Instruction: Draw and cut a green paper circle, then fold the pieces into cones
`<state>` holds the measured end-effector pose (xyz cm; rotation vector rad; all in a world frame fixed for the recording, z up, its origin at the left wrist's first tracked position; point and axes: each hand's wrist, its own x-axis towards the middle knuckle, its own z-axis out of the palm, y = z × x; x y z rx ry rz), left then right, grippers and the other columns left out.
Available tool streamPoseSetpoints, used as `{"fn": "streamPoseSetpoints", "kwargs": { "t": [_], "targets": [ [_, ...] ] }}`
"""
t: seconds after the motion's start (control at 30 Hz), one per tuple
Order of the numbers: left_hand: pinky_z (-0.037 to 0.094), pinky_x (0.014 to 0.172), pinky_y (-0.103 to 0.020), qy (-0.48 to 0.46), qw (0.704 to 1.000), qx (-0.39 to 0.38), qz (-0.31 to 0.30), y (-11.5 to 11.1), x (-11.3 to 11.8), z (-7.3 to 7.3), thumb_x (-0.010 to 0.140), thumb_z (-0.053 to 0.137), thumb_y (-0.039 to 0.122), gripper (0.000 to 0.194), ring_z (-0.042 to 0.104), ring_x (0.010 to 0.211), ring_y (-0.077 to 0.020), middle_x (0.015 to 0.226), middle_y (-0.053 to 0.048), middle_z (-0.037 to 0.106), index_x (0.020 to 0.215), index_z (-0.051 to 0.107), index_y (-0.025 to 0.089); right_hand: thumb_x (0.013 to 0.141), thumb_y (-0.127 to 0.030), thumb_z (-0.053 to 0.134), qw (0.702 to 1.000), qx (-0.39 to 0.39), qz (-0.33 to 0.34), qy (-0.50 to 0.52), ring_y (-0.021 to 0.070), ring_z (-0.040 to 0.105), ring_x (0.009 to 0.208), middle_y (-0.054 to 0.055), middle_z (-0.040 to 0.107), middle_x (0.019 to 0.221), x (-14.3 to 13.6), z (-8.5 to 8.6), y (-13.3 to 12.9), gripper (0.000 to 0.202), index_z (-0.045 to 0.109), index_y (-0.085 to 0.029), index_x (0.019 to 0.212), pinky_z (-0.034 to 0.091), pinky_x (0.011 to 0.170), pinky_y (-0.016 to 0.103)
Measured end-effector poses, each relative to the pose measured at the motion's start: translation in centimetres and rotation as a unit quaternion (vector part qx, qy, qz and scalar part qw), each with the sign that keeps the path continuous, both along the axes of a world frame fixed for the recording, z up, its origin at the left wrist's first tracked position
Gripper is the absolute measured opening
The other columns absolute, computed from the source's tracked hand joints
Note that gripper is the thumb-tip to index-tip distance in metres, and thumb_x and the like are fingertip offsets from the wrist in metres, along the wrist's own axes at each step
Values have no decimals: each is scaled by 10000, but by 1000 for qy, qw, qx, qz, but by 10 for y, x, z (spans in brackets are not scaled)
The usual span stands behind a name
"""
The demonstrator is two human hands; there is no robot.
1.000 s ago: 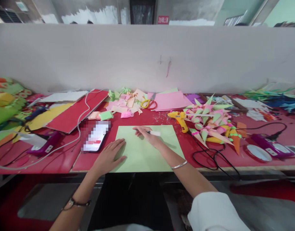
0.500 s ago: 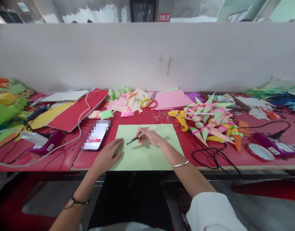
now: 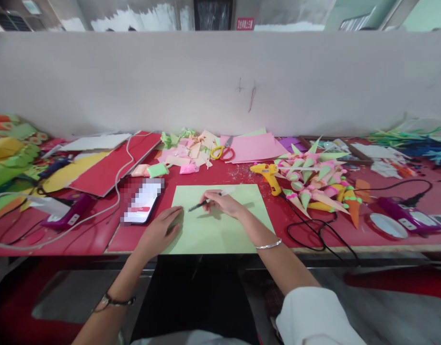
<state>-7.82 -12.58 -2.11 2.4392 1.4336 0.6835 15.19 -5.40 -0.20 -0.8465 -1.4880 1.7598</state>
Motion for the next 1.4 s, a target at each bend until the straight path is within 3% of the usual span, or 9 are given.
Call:
{"fn": "streamPoseSetpoints", "kwargs": {
  "t": [0.07,0.23,0.33,0.5,0.7,0.97,1.4],
  "targets": [
    [411,957,-383,-1,1000,-4,5,0,0,-1,839,404,237,403,472,1129,-227,1252,-94,494,1231,466,169,753,-415,534,1000,5,5,6,105,579,604,16,604,631,-1,1,-1,289,621,-141,720,455,566,217],
    [407,962,-383,-1,1000,-12,11,0,0,-1,833,397,213,407,466,1135,-225,1256,-100,491,1230,465,153,791,-415,482,1000,8,10,-24,71,478,409,9,542,500,2,-3,1,391,560,-128,537,300,352,180],
    [405,965,-377,0,1000,-11,11,0,1,1,831,399,215,408,468,1135,-222,1256,-102,490,1228,467,151,807,-394,464,999,15,10,-39,63,461,383,-2,522,477,2,-5,2,398,541,-131,519,250,325,171],
    [403,970,-377,-1,1000,-10,12,-1,1,1,830,408,217,400,472,1129,-221,1244,-103,502,1217,477,145,823,-415,456,998,35,27,-42,59,448,373,-8,527,459,1,-2,0,410,580,-124,563,330,377,183],
    [401,970,-391,1,1000,-14,8,-1,1,2,835,401,217,399,467,1133,-225,1254,-108,491,1222,468,144,805,-427,505,998,49,44,-23,105,585,559,27,626,638,0,4,-3,341,632,-124,716,452,618,250],
    [406,966,-391,-2,1000,-13,13,-1,1,2,835,404,223,402,470,1131,-226,1248,-101,497,1228,468,163,796,-442,507,998,40,43,-4,107,552,488,22,596,557,0,-1,0,364,610,-122,657,430,489,231],
    [410,960,-400,-6,1000,-12,9,-1,1,2,839,402,224,400,475,1122,-227,1248,-104,498,1229,467,162,808,-419,504,998,40,41,17,111,563,531,23,589,581,-1,-1,0,346,618,-117,681,442,474,228]
  ]
}}
